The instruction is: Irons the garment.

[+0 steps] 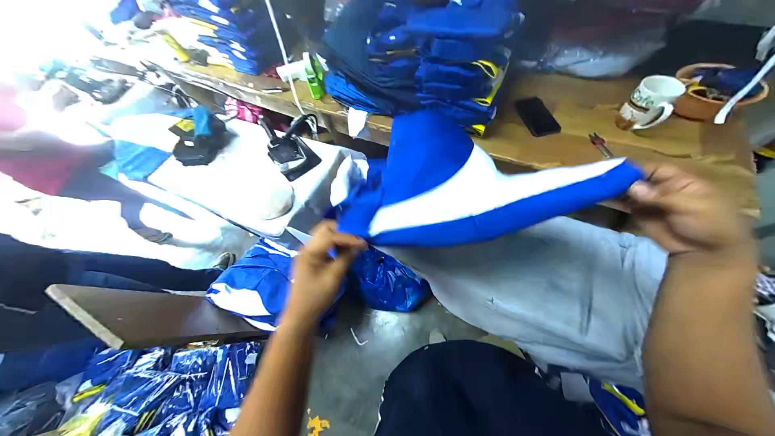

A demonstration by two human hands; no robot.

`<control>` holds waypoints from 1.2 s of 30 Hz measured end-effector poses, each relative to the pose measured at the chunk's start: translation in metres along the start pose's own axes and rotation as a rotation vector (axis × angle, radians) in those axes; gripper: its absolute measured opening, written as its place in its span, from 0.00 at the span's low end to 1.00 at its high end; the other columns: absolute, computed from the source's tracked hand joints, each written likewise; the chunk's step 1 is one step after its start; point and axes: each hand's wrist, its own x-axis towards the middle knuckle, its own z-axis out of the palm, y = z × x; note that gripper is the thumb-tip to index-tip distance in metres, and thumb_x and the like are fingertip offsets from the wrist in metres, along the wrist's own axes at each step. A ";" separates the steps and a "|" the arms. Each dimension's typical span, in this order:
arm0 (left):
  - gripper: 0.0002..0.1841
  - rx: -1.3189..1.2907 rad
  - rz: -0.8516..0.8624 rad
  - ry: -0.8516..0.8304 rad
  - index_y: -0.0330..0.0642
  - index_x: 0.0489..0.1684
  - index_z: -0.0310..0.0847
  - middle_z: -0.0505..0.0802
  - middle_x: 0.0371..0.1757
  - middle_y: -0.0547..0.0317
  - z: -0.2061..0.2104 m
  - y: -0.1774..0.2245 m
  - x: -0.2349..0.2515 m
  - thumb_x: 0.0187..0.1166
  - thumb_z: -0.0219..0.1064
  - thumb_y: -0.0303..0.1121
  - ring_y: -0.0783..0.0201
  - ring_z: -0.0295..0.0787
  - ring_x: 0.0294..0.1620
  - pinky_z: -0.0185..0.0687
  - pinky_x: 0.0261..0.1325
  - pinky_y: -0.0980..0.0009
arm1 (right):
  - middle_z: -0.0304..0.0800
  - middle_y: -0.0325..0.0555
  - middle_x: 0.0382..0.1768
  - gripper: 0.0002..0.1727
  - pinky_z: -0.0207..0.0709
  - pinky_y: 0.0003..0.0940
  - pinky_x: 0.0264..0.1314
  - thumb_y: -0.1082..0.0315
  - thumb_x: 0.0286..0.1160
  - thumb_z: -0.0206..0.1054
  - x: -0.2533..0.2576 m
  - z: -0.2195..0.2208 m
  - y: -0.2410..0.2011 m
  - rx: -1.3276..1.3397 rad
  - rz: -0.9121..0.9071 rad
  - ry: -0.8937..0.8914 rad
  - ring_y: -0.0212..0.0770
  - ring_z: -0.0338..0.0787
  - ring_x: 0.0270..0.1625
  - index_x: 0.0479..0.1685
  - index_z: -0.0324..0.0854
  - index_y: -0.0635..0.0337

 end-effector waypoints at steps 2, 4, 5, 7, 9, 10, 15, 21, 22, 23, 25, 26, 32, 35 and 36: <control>0.08 0.024 -0.170 -0.082 0.34 0.41 0.92 0.92 0.47 0.52 0.057 -0.055 -0.050 0.75 0.65 0.20 0.67 0.87 0.55 0.83 0.64 0.67 | 0.89 0.35 0.49 0.10 0.83 0.30 0.57 0.74 0.80 0.61 -0.035 -0.008 0.076 -0.104 0.273 0.078 0.28 0.87 0.50 0.54 0.83 0.57; 0.10 0.031 -0.345 -0.151 0.27 0.43 0.91 0.92 0.49 0.40 0.110 -0.094 -0.086 0.76 0.62 0.17 0.55 0.87 0.58 0.81 0.69 0.59 | 0.81 0.52 0.57 0.12 0.78 0.38 0.57 0.75 0.88 0.57 -0.053 -0.008 0.137 -0.243 0.653 0.100 0.39 0.82 0.53 0.64 0.75 0.69; 0.11 0.041 -0.400 -0.180 0.27 0.43 0.91 0.92 0.49 0.37 0.130 -0.108 -0.098 0.76 0.61 0.16 0.50 0.88 0.59 0.79 0.70 0.54 | 0.81 0.54 0.57 0.14 0.78 0.39 0.53 0.72 0.90 0.57 -0.059 -0.007 0.164 -0.287 0.799 0.099 0.40 0.82 0.51 0.67 0.74 0.68; 0.12 0.077 -0.452 -0.249 0.28 0.43 0.92 0.92 0.49 0.35 0.155 -0.123 -0.109 0.75 0.60 0.15 0.43 0.87 0.59 0.77 0.70 0.47 | 0.84 0.54 0.53 0.16 0.80 0.37 0.45 0.68 0.92 0.56 -0.068 -0.011 0.199 -0.320 0.958 0.081 0.40 0.85 0.43 0.71 0.73 0.65; 0.13 0.110 -0.468 -0.312 0.29 0.44 0.93 0.91 0.48 0.33 0.163 -0.120 -0.105 0.76 0.60 0.15 0.41 0.87 0.58 0.75 0.69 0.44 | 0.86 0.52 0.49 0.17 0.81 0.36 0.41 0.66 0.94 0.54 -0.072 -0.017 0.211 -0.251 1.018 0.062 0.39 0.86 0.38 0.73 0.70 0.63; 0.13 0.129 -0.484 -0.352 0.30 0.45 0.93 0.91 0.49 0.32 0.162 -0.116 -0.101 0.76 0.60 0.15 0.41 0.87 0.58 0.76 0.70 0.45 | 0.86 0.50 0.47 0.17 0.82 0.36 0.39 0.64 0.94 0.54 -0.073 -0.019 0.214 -0.195 1.024 0.048 0.38 0.87 0.37 0.72 0.70 0.61; 0.13 0.156 -0.599 -0.546 0.30 0.58 0.89 0.90 0.62 0.35 0.146 -0.111 -0.052 0.82 0.60 0.18 0.45 0.85 0.68 0.76 0.75 0.51 | 0.88 0.44 0.39 0.18 0.82 0.32 0.33 0.57 0.92 0.58 -0.058 -0.021 0.221 -0.070 1.012 0.057 0.36 0.87 0.31 0.69 0.73 0.59; 0.16 0.100 -0.275 -0.322 0.29 0.63 0.85 0.90 0.65 0.38 0.142 -0.089 0.035 0.82 0.58 0.19 0.53 0.85 0.70 0.77 0.76 0.56 | 0.86 0.37 0.34 0.18 0.84 0.30 0.38 0.55 0.94 0.52 0.014 -0.041 0.171 -0.023 0.689 0.291 0.32 0.86 0.31 0.62 0.75 0.60; 0.16 0.093 -0.213 -0.263 0.30 0.62 0.86 0.90 0.62 0.39 0.143 -0.077 0.042 0.82 0.58 0.20 0.55 0.86 0.67 0.78 0.73 0.59 | 0.87 0.37 0.34 0.17 0.86 0.31 0.39 0.55 0.93 0.53 0.022 -0.047 0.159 0.005 0.579 0.330 0.33 0.88 0.31 0.60 0.76 0.60; 0.15 0.079 -0.161 -0.215 0.30 0.61 0.87 0.91 0.60 0.40 0.146 -0.066 0.044 0.82 0.58 0.20 0.57 0.86 0.64 0.80 0.70 0.62 | 0.88 0.37 0.35 0.16 0.86 0.32 0.39 0.56 0.92 0.55 0.025 -0.052 0.147 0.042 0.482 0.359 0.34 0.88 0.32 0.59 0.76 0.60; 0.13 0.034 -0.157 -0.195 0.28 0.58 0.86 0.91 0.59 0.41 0.159 -0.057 0.028 0.84 0.59 0.22 0.58 0.86 0.63 0.79 0.70 0.61 | 0.88 0.36 0.36 0.11 0.88 0.32 0.40 0.60 0.90 0.58 0.024 -0.064 0.134 0.054 0.360 0.375 0.33 0.90 0.33 0.54 0.74 0.58; 0.13 0.012 -0.206 -0.218 0.27 0.57 0.86 0.91 0.59 0.40 0.170 -0.063 0.012 0.83 0.59 0.21 0.56 0.86 0.64 0.79 0.72 0.59 | 0.89 0.36 0.36 0.10 0.88 0.31 0.40 0.61 0.88 0.60 0.018 -0.071 0.137 0.019 0.360 0.372 0.32 0.90 0.33 0.53 0.73 0.58; 0.14 0.098 -0.616 -0.585 0.29 0.60 0.87 0.90 0.63 0.35 0.237 -0.109 -0.063 0.81 0.61 0.17 0.43 0.85 0.70 0.75 0.75 0.47 | 0.87 0.49 0.40 0.21 0.80 0.32 0.35 0.58 0.85 0.68 -0.023 -0.088 0.227 -0.372 0.895 0.229 0.34 0.83 0.29 0.62 0.77 0.67; 0.14 0.166 -0.634 -0.587 0.30 0.60 0.88 0.89 0.61 0.31 0.248 -0.103 -0.068 0.80 0.64 0.19 0.39 0.84 0.67 0.75 0.74 0.45 | 0.85 0.48 0.39 0.20 0.78 0.29 0.32 0.58 0.85 0.68 -0.023 -0.087 0.239 -0.365 0.970 0.208 0.33 0.81 0.27 0.63 0.76 0.65; 0.14 0.175 -0.635 -0.560 0.29 0.60 0.88 0.88 0.60 0.30 0.250 -0.099 -0.069 0.80 0.64 0.18 0.39 0.85 0.66 0.77 0.72 0.46 | 0.85 0.49 0.40 0.20 0.78 0.29 0.32 0.59 0.85 0.68 -0.021 -0.088 0.239 -0.358 0.974 0.195 0.33 0.81 0.27 0.64 0.76 0.65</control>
